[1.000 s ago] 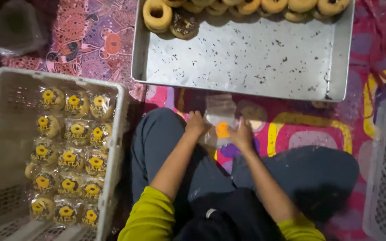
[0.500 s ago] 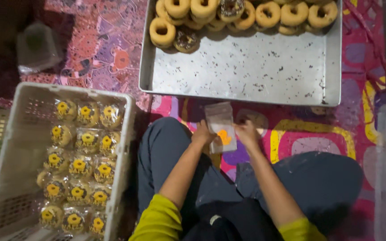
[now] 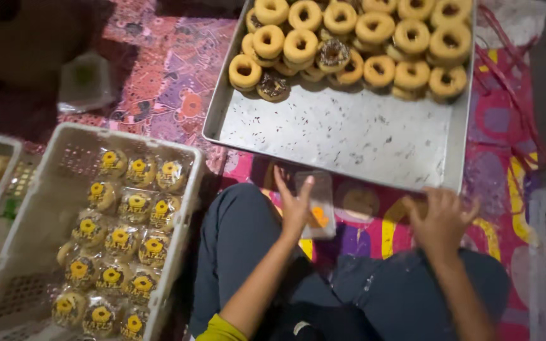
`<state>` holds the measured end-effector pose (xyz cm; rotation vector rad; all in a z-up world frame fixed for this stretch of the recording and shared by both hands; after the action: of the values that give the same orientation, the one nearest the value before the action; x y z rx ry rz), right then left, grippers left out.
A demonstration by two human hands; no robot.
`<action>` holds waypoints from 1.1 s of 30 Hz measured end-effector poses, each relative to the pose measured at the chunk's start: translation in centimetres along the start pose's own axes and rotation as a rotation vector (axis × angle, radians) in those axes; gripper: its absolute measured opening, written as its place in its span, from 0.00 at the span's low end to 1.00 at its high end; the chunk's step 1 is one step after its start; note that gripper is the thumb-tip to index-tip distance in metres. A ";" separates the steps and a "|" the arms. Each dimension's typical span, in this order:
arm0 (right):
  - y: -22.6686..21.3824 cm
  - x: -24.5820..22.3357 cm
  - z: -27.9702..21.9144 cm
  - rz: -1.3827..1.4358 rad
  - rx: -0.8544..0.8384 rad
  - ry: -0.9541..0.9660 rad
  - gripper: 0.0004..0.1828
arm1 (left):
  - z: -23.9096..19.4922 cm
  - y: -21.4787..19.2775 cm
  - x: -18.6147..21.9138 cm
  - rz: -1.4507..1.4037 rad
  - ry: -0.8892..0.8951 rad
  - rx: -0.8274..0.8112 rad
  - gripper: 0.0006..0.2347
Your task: The person sits on a mat and packages donuts by placing them into small clear plastic bags and arranging the sealed bags into a white plastic crate. The person also moves a metal tray of donuts and an empty crate during the process.
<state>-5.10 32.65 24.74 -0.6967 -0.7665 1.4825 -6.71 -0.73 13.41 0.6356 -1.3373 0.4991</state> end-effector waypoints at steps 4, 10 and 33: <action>-4.5 -7.9 -5.4 0.058 -0.091 -0.106 0.36 | 0.7 -0.6 3.1 0.368 0.082 0.093 0.47; -9.0 -17.2 -10.4 0.672 -0.127 -0.265 0.44 | 9.6 -6.4 1.3 0.152 -0.002 -0.015 0.42; 11.6 24.1 -3.6 0.991 0.071 1.062 0.21 | -4.9 -9.7 6.9 0.339 -0.043 0.036 0.44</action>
<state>-10.35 56.73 13.82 -1.7419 0.5438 1.6260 4.49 -4.66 18.33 0.4506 -1.4878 0.7883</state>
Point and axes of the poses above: each hand's wrist, its own z-axis towards the middle knuckle, its own y-axis out of the palm, x = y × z, the point moved 10 cm from there along z, towards the middle knuckle, and after that the axes turned 14 degrees about x, right-handed, at the moved point
